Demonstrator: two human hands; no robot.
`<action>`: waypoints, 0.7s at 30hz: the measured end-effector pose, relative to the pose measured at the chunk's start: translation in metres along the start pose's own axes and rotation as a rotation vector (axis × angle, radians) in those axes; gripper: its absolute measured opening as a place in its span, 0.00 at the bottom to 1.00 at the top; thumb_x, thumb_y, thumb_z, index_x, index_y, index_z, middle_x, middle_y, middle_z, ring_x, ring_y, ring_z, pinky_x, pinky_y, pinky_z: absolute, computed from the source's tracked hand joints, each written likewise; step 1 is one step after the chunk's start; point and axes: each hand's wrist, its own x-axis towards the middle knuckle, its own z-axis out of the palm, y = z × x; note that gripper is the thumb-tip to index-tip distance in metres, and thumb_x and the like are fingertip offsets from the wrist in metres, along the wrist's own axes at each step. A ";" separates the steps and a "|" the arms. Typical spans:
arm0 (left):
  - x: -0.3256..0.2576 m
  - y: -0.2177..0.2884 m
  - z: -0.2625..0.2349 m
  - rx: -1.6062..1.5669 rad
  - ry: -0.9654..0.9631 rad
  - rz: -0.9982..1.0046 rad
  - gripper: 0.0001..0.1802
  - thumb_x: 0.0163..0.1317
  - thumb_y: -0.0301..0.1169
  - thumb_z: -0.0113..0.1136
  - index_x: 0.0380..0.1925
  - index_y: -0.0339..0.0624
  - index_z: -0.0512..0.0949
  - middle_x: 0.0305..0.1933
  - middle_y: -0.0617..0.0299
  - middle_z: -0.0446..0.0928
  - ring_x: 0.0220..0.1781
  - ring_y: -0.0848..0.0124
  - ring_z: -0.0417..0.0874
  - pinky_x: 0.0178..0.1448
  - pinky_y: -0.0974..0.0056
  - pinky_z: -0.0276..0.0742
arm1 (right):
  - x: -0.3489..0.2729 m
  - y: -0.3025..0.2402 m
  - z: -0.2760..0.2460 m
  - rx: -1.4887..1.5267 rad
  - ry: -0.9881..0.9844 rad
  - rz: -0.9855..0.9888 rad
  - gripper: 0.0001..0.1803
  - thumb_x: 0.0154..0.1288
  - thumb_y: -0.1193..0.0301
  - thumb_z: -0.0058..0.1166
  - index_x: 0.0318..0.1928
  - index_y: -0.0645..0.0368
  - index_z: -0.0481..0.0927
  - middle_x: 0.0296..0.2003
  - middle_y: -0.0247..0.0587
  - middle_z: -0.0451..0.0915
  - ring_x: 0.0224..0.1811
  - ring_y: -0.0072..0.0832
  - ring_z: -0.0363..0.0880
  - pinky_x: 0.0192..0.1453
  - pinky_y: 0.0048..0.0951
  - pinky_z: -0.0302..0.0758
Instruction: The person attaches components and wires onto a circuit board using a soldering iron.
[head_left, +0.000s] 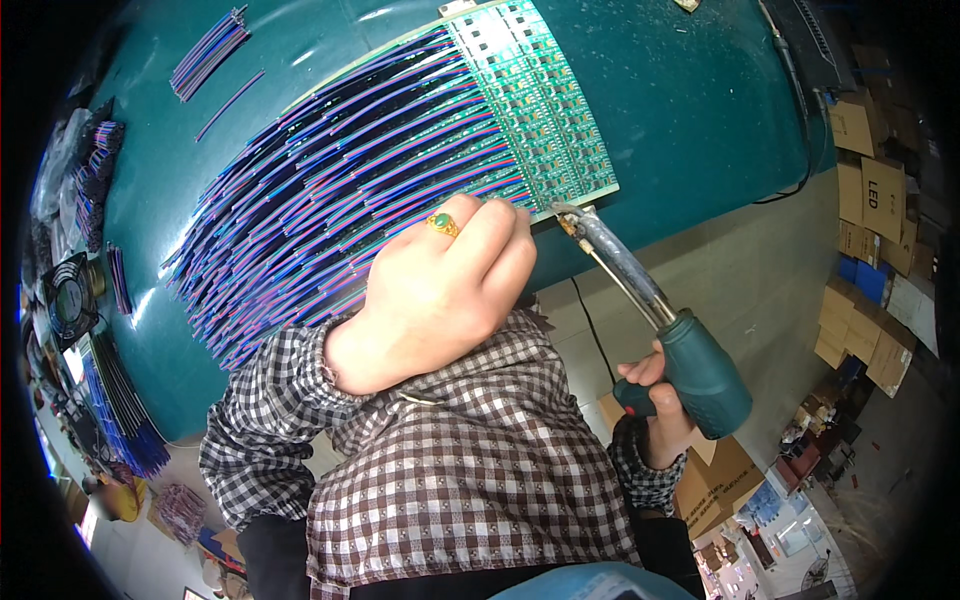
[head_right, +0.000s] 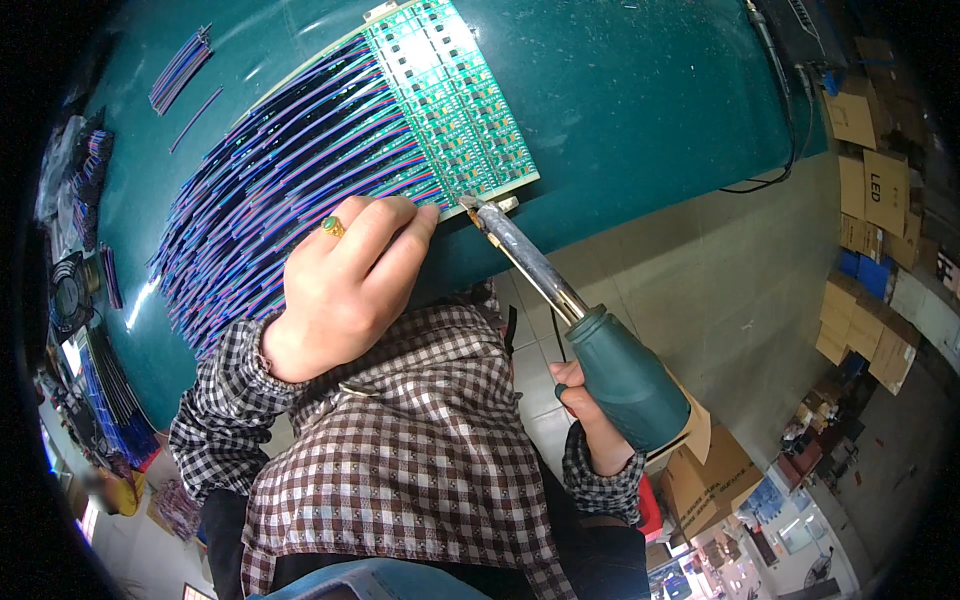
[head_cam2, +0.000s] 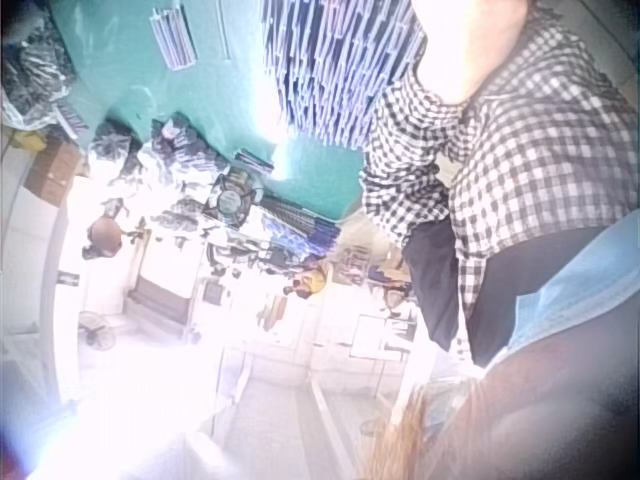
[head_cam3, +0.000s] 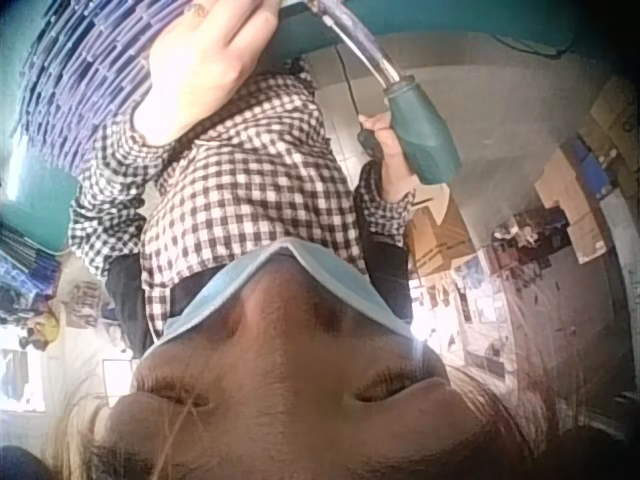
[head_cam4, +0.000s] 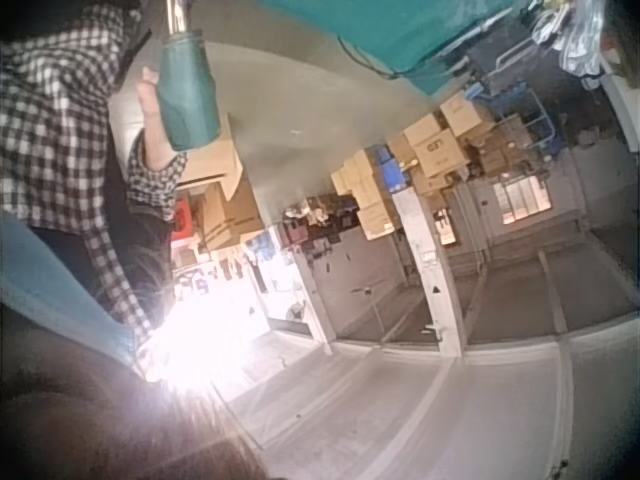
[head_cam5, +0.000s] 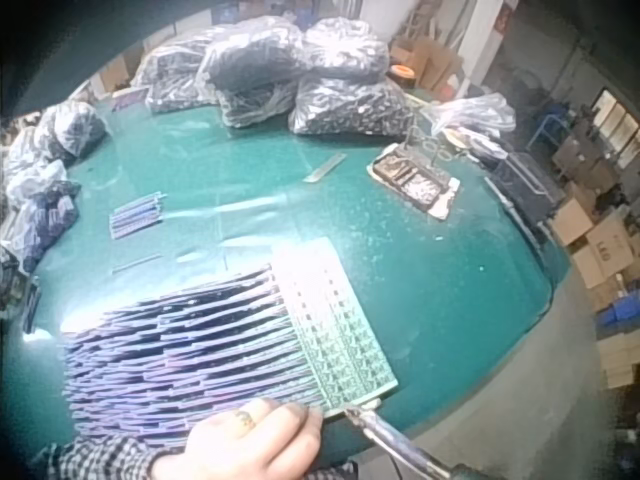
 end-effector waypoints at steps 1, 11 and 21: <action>0.000 0.000 0.000 -0.002 0.003 -0.001 0.16 0.42 0.23 0.62 0.36 0.36 0.81 0.34 0.60 0.75 0.29 0.70 0.76 0.29 0.69 0.73 | 0.001 -0.001 0.000 -0.020 -0.003 0.006 0.30 0.59 0.63 0.60 0.52 0.77 0.69 0.31 0.41 0.74 0.33 0.31 0.76 0.43 0.38 0.82; -0.002 -0.002 0.002 -0.033 0.014 -0.015 0.15 0.42 0.21 0.62 0.35 0.35 0.80 0.33 0.60 0.75 0.28 0.69 0.76 0.28 0.68 0.73 | -0.001 -0.002 0.005 -0.053 0.031 0.057 0.30 0.58 0.62 0.59 0.52 0.76 0.70 0.37 0.48 0.79 0.39 0.39 0.82 0.41 0.36 0.84; -0.001 -0.006 0.007 -0.056 0.088 -0.009 0.14 0.42 0.21 0.63 0.33 0.38 0.81 0.31 0.63 0.74 0.26 0.70 0.75 0.25 0.69 0.70 | -0.004 0.002 -0.001 -0.029 0.017 -0.026 0.29 0.59 0.64 0.58 0.52 0.77 0.70 0.33 0.46 0.78 0.35 0.35 0.80 0.41 0.36 0.83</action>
